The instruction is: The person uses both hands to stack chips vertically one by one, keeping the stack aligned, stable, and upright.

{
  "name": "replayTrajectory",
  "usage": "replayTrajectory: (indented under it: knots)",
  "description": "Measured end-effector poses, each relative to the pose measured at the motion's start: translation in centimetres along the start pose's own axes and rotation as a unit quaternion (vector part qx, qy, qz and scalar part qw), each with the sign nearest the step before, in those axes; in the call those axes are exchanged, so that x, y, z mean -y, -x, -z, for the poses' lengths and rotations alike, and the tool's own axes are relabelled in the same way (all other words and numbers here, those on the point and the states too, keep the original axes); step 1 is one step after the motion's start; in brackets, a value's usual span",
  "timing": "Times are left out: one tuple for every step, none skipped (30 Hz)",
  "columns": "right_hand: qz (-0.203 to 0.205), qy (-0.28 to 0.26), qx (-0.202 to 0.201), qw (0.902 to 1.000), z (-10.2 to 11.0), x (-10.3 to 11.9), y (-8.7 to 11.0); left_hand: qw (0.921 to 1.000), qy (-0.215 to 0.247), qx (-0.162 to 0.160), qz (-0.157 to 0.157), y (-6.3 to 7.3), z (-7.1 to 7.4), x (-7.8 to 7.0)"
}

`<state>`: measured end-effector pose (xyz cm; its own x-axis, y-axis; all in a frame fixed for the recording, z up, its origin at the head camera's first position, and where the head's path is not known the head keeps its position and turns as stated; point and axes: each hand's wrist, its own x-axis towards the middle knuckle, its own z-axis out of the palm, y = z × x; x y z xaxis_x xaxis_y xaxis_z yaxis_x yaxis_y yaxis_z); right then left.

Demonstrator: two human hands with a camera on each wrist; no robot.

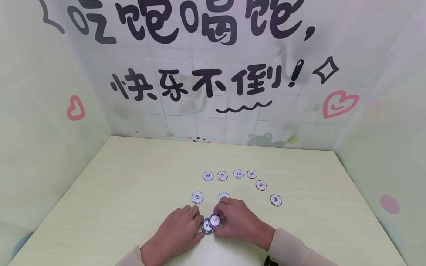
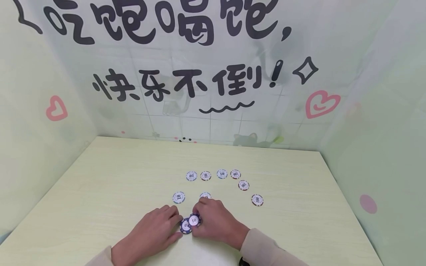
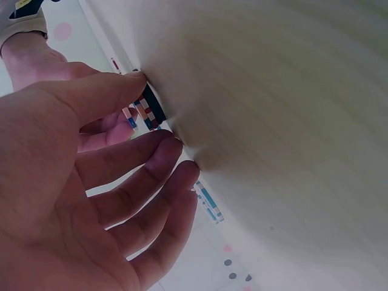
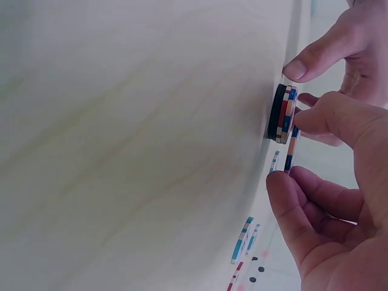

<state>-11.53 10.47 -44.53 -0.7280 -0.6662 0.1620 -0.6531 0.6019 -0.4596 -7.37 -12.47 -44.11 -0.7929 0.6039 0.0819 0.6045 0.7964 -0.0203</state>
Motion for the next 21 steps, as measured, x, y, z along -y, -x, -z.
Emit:
replayTrajectory:
  knots:
    - [0.001,0.0,0.002,1.0,0.0,0.1,0.0,1.0,0.0,0.001,0.0,0.0,0.0,0.0]
    - [0.002,0.001,0.003,1.0,-0.1,0.1,-0.1,1.0,0.0,0.002,0.0,0.0,0.0,0.0]
    - [0.004,0.003,0.003,1.0,-0.1,0.2,-0.1,1.0,-0.001,0.002,0.0,0.0,0.0,0.0]
    - [0.003,0.006,0.005,1.0,-0.1,0.2,-0.1,1.0,-0.001,0.001,-0.001,0.0,0.0,0.0]
    - [0.003,0.008,0.006,0.9999,-0.1,0.3,-0.1,1.0,-0.001,0.0,-0.002,0.0,-0.1,0.0]
    - [0.004,0.011,0.007,0.9999,-0.2,0.3,-0.2,1.0,-0.001,-0.001,-0.003,0.0,-0.1,0.0]
    - [0.003,0.012,0.008,0.9999,-0.2,0.3,-0.2,1.0,-0.001,-0.002,-0.003,0.0,-0.1,0.0]
    - [0.004,0.014,0.009,0.9999,-0.2,0.4,-0.2,1.0,0.0,-0.002,-0.003,0.0,-0.1,0.0]
    - [0.004,0.014,0.01,0.9998,-0.2,0.5,-0.2,1.0,0.0,-0.003,-0.003,0.0,-0.1,0.1]
    - [0.004,0.016,0.011,0.9998,-0.2,0.5,-0.2,1.0,0.001,-0.003,-0.004,0.0,-0.1,0.1]
    - [0.004,0.016,0.012,0.9998,-0.2,0.6,-0.2,1.0,0.001,-0.004,-0.004,0.0,-0.1,0.1]
    - [0.002,0.016,0.014,0.9998,-0.2,0.7,-0.3,1.0,0.001,-0.005,-0.004,0.0,-0.1,0.1]
    - [0.0,0.016,0.018,0.9997,-0.2,0.7,-0.3,1.0,0.001,-0.008,-0.005,0.0,-0.2,0.1]
    - [-0.001,0.017,0.021,0.9996,-0.2,0.8,-0.3,0.9999,0.001,-0.01,-0.006,0.0,-0.2,0.1]
    - [-0.002,0.017,0.024,0.9996,-0.2,0.9,-0.4,0.9999,0.001,-0.014,-0.007,0.1,-0.2,0.1]
    - [-0.003,0.02,0.026,0.9995,-0.2,0.9,-0.4,0.9998,0.001,-0.018,-0.009,0.1,-0.3,0.1]
    - [-0.004,0.021,0.029,0.9994,-0.3,1.0,-0.4,0.9997,0.001,-0.022,-0.01,0.1,-0.3,0.1]
    - [-0.005,0.021,0.031,0.9993,-0.3,1.0,-0.5,0.9996,0.001,-0.025,-0.011,0.1,-0.3,0.1]
    - [-0.004,0.024,0.033,0.9992,-0.3,1.1,-0.5,0.9996,0.001,-0.027,-0.012,0.1,-0.3,0.1]
    - [-0.003,0.027,0.033,0.9991,-0.4,1.1,-0.5,0.9995,0.002,-0.029,-0.012,0.1,-0.3,0.1]
    - [-0.002,0.029,0.033,0.999,-0.4,1.1,-0.5,0.9995,0.002,-0.03,-0.013,0.1,-0.3,0.1]
